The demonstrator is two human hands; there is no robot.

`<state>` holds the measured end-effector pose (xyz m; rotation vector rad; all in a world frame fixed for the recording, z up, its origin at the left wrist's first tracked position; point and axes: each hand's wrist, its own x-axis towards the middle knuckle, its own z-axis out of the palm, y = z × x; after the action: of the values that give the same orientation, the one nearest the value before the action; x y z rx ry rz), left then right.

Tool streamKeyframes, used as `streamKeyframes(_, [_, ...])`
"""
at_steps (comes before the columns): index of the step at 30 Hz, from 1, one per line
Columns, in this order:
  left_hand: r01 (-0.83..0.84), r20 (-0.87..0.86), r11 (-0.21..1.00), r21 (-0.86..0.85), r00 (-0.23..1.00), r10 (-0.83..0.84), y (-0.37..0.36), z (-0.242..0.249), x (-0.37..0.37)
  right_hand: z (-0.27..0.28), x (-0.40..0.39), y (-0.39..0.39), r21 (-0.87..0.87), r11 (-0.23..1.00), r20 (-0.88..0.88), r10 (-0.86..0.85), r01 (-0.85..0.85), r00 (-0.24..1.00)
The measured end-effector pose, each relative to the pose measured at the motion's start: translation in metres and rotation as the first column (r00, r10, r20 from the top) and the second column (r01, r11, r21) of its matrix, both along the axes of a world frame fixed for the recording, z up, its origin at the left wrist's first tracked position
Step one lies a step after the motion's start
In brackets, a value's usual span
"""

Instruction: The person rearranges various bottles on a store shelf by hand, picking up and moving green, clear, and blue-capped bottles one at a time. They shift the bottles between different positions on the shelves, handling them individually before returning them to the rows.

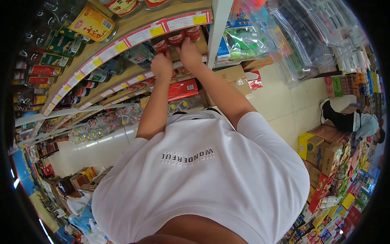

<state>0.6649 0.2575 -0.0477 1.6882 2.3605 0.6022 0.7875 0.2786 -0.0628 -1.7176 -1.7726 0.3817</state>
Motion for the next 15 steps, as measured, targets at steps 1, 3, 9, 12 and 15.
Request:
streamKeyframes(1, [0.0,0.007,1.0,-0.008,1.0,0.0,-0.0003,0.0015,0.0,-0.002,-0.0005,0.0033,-0.026,1.0,0.023,-0.001,0.002,1.0])
streamKeyframes(3, [0.004,0.015,1.0,-0.016,1.0,-0.003,-0.0005,0.0008,-0.0001,-0.0042,-0.0018,0.0075,-0.063,0.998,0.045,-0.001,0.004,0.999])
streamKeyframes(9, [0.016,0.019,1.0,-0.014,1.0,-0.015,0.0026,-0.0009,-0.0027,-0.0048,-0.01,0.0114,-0.105,0.994,0.013,-0.009,0.011,1.0])
streamKeyframes(12, [0.016,0.012,1.0,-0.015,1.0,-0.016,0.0034,-0.0035,-0.003,-0.0082,-0.0082,0.0122,-0.087,0.996,-0.009,-0.003,0.002,1.0])
streamKeyframes(15, [0.025,0.0,1.0,-0.014,1.0,-0.025,0.0052,-0.007,-0.0034,-0.0087,-0.0079,0.0108,-0.061,0.998,0.001,0.008,-0.008,1.0])
